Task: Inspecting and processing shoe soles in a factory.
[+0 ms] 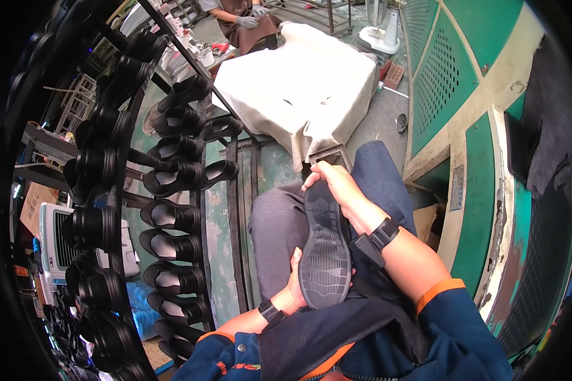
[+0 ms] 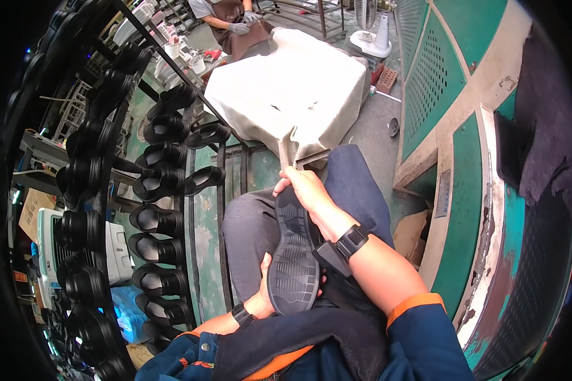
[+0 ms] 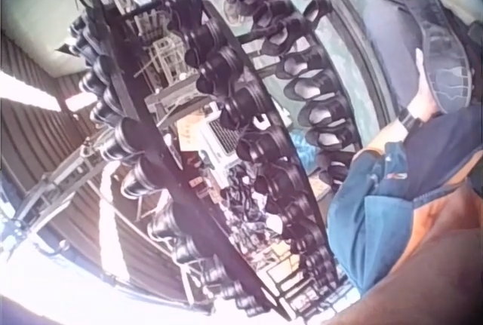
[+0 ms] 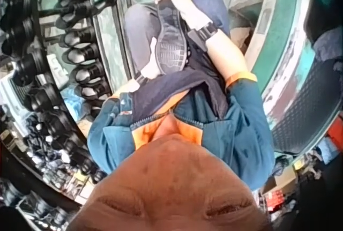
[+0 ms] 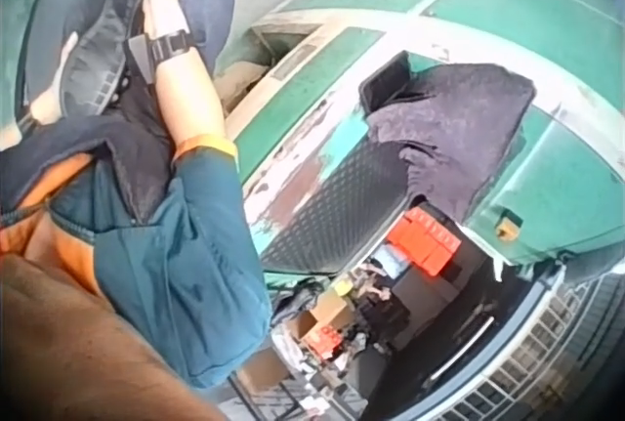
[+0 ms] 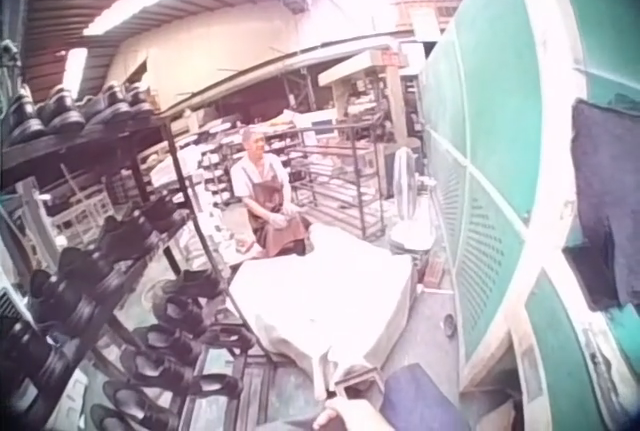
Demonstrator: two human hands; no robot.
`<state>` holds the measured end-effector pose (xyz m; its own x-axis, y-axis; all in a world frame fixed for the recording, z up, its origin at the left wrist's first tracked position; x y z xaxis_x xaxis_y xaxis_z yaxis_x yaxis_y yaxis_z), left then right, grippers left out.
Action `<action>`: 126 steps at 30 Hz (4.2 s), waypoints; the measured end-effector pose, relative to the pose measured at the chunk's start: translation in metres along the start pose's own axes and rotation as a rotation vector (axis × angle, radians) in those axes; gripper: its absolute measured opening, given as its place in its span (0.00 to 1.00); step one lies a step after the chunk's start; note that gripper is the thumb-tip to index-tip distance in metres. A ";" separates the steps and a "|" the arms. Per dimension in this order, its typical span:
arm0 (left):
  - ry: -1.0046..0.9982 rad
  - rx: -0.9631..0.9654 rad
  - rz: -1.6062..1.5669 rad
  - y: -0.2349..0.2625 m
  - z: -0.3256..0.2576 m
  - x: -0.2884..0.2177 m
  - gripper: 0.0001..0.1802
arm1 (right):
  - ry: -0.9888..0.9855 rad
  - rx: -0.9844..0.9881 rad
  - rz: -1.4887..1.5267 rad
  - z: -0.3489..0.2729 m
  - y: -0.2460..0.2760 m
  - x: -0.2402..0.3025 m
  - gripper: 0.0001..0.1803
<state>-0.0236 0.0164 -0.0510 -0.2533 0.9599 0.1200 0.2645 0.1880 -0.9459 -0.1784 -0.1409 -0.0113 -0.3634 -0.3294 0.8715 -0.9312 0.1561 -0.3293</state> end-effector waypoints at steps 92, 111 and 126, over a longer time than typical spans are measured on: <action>-0.360 0.336 0.622 -0.133 -0.006 -0.079 0.56 | -0.115 0.698 0.884 -0.056 0.062 -0.036 0.43; -1.385 -0.817 1.487 -0.082 -0.176 -0.131 0.35 | -0.230 0.803 0.132 -0.020 -0.140 0.007 0.43; -0.751 -0.746 1.312 0.012 -0.096 -0.223 0.15 | 0.279 0.606 -0.399 -0.041 -0.102 0.001 0.17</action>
<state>0.1255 -0.1757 -0.0603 0.1820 0.2736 -0.9445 0.9370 -0.3395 0.0822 -0.0824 -0.1191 0.0380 -0.0522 0.0058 0.9986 -0.8718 -0.4879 -0.0428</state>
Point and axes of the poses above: each hand's wrist, its own z-axis towards the middle knuckle, its own y-axis out of the back of the hand, x = y × z, the point moved 5 cm from there along z, towards the middle knuckle, and after that the axes turned 2 degrees about y, right-handed, at the moved point
